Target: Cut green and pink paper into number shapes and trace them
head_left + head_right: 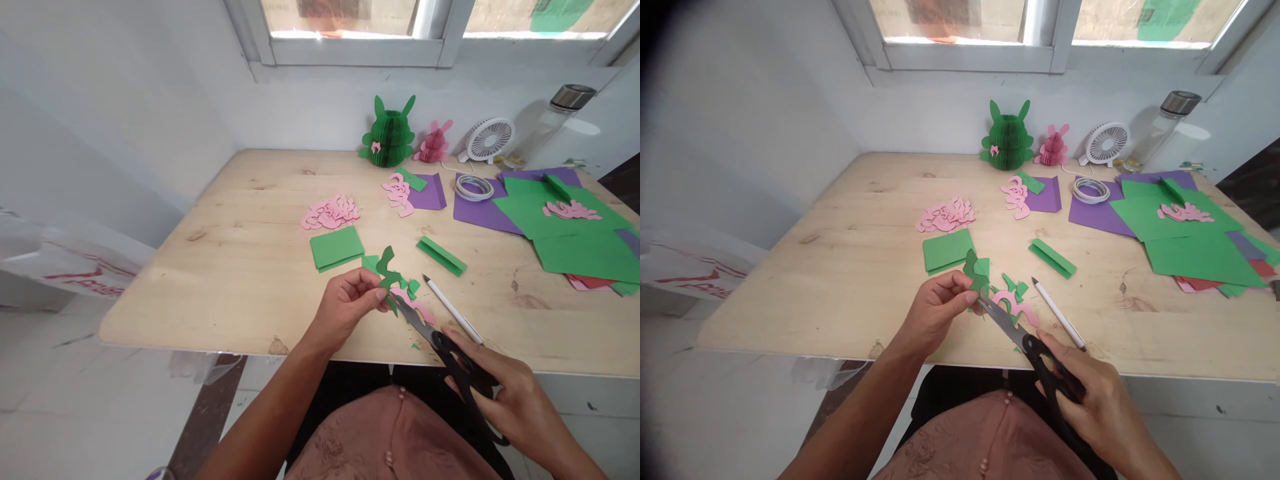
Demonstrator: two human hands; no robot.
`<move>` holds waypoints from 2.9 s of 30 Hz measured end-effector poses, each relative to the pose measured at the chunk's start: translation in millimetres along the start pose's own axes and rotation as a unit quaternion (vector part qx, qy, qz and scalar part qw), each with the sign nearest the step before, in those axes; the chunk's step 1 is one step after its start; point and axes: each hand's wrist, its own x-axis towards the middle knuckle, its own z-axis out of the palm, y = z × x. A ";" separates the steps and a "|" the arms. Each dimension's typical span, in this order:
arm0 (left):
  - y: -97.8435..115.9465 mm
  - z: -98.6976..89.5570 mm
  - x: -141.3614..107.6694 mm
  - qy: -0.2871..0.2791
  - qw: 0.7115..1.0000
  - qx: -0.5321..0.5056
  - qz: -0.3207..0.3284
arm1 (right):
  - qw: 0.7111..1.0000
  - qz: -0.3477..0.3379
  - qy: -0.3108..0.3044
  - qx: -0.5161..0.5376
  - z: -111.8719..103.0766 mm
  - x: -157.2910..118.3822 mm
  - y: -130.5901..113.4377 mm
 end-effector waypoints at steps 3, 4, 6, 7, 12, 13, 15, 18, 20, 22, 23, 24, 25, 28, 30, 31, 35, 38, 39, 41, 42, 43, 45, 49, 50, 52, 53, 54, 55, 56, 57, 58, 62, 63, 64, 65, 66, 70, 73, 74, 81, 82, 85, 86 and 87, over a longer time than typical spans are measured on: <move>-1.1 1.0 -0.1 0.006 1.000 -0.004 0.007 | 1.000 -0.008 -0.001 -0.005 -0.2 0.6 0.3; -1.6 1.5 -0.2 0.008 1.000 -0.005 0.009 | 1.000 -0.011 0.000 -0.007 -0.3 1.0 0.2; -2.7 2.5 -0.4 0.012 1.000 -0.005 0.010 | 1.000 -0.016 0.003 -0.011 -0.5 1.8 -0.2; -3.3 3.0 -0.5 0.014 1.000 -0.004 0.010 | 1.000 -0.018 0.006 -0.013 -0.5 2.2 -0.3; -5.2 5.6 -1.7 0.026 1.000 -0.001 0.017 | 1.000 -0.019 0.013 -0.014 0.3 2.6 -0.6; -5.5 6.2 -1.9 0.028 0.999 -0.002 0.019 | 1.000 -0.017 0.013 -0.012 0.6 2.5 -0.5; -6.1 7.6 -2.4 0.034 0.999 -0.008 0.020 | 1.000 -0.013 0.014 -0.009 1.2 2.5 -0.3; -7.7 9.5 -2.8 0.044 0.999 -0.020 0.019 | 1.000 -0.011 0.023 -0.003 1.4 2.9 -0.4; -8.8 10.6 -2.9 0.049 0.998 -0.028 0.020 | 1.000 -0.007 0.024 0.001 1.3 3.2 -0.7; -9.5 11.7 -3.0 0.054 0.998 -0.031 0.022 | 1.000 0.004 0.018 0.008 1.3 2.9 -0.9; -9.6 12.2 -3.1 0.057 0.998 -0.030 0.022 | 1.000 0.010 0.012 0.012 1.4 2.5 -0.8; -9.6 12.7 -3.2 0.060 0.998 -0.027 0.021 | 1.000 0.016 0.008 0.018 1.6 1.9 -0.6; -9.6 13.2 -3.3 0.064 0.997 -0.024 0.020 | 0.999 0.022 0.005 0.023 1.9 1.2 -0.1; -9.6 14.4 -3.9 0.070 0.997 -0.021 0.020 | 0.999 0.035 0.003 0.034 3.0 -1.3 1.9; -9.9 15.0 -4.4 0.070 0.997 -0.024 0.022 | 0.998 0.038 0.003 0.041 3.6 -2.5 3.3; -10.1 15.4 -4.7 0.070 0.997 -0.026 0.023 | 0.998 0.038 0.003 0.044 3.9 -2.8 3.7; -10.5 17.6 -6.1 0.073 0.997 -0.035 0.022 | 0.998 0.040 -0.005 0.053 4.7 -2.2 3.6; -10.9 19.9 -6.9 0.076 0.996 -0.046 0.019 | 0.996 0.051 -0.006 0.069 5.8 -1.7 1.9; -11.0 20.6 -7.1 0.078 0.996 -0.048 0.019 | 0.995 0.057 -0.005 0.076 6.2 -1.8 1.4; -10.9 21.7 -7.4 0.086 0.995 -0.048 0.016 | 0.993 0.073 -0.005 0.089 6.8 -2.4 0.9; -10.5 22.1 -7.5 0.090 0.995 -0.045 0.013 | 0.992 0.081 -0.006 0.093 6.7 -2.8 1.1; -9.9 22.2 -7.6 0.094 0.995 -0.041 0.011 | 0.991 0.088 -0.007 0.097 6.5 -3.1 1.6; -8.4 22.1 -7.8 0.095 0.995 -0.036 0.009 | 0.990 0.095 -0.013 0.103 5.6 -3.4 3.3; -6.7 20.5 -7.8 0.080 0.996 -0.035 0.009 | 0.989 0.098 -0.031 0.110 4.3 -2.7 6.7; -6.9 20.1 -7.7 0.078 0.996 -0.034 0.007 | 0.988 0.099 -0.034 0.112 4.2 -2.5 7.1; -7.7 19.5 -7.4 0.077 0.996 -0.035 0.005 | 0.988 0.099 -0.040 0.114 4.2 -2.1 7.2; -8.0 19.3 -7.3 0.077 0.996 -0.036 0.005 | 0.988 0.098 -0.042 0.114 4.1 -2.0 7.1; -8.2 19.3 -7.1 0.076 0.996 -0.036 0.006 | 0.988 0.097 -0.043 0.113 3.8 -1.9 7.2; -8.1 19.3 -7.1 0.076 0.996 -0.036 0.007 | 0.988 0.095 -0.045 0.111 3.2 -1.7 7.3; -7.7 19.3 -7.0 0.075 0.996 -0.037 0.007 | 0.988 0.093 -0.049 0.109 2.5 -1.3 7.7; -7.1 19.5 -7.0 0.074 0.997 -0.037 0.007 | 0.989 0.091 -0.054 0.108 1.6 -0.8 8.1; -6.3 19.6 -7.1 0.073 0.997 -0.037 0.006 | 0.989 0.088 -0.059 0.107 0.5 0.0 8.5; -3.7 20.2 -7.3 0.072 0.997 -0.033 0.007 | 0.989 0.080 -0.071 0.101 -2.5 4.1 7.4; -3.6 20.3 -7.3 0.074 0.997 -0.032 0.007 | 0.989 0.081 -0.069 0.101 -2.7 5.0 6.2; -3.6 20.3 -7.4 0.077 0.997 -0.030 0.007 | 0.989 0.082 -0.065 0.102 -2.5 5.7 4.9; -3.6 20.3 -7.4 0.080 0.996 -0.029 0.006 | 0.989 0.083 -0.061 0.103 -2.1 6.1 3.5; -3.8 20.2 -7.4 0.084 0.996 -0.028 0.006 | 0.989 0.083 -0.057 0.105 -1.6 6.3 2.3; -4.2 20.3 -7.7 0.090 0.995 -0.027 0.011 | 0.990 0.076 -0.051 0.106 0.4 6.2 0.8; -4.8 20.5 -8.3 0.091 0.995 -0.034 0.010 | 0.990 0.070 -0.050 0.109 1.0 6.3 1.1; -5.2 20.6 -8.5 0.091 0.995 -0.036 0.008 | 0.990 0.069 -0.048 0.111 1.1 6.3 1.0; -7.1 21.5 -10.0 0.085 0.995 -0.052 0.012 | 0.991 0.061 -0.040 0.116 1.0 5.0 -1.8; -7.1 21.7 -10.1 0.084 0.995 -0.057 0.013 | 0.991 0.060 -0.037 0.116 1.0 4.7 -1.9; -6.9 22.7 -10.4 0.081 0.994 -0.070 0.013 | 0.991 0.059 -0.032 0.115 1.1 3.8 -1.4; -6.9 23.0 -10.5 0.081 0.994 -0.074 0.013 | 0.991 0.058 -0.032 0.113 1.3 3.5 -1.0; -6.9 23.3 -10.6 0.081 0.994 -0.076 0.014 | 0.992 0.057 -0.033 0.110 1.5 3.3 -0.6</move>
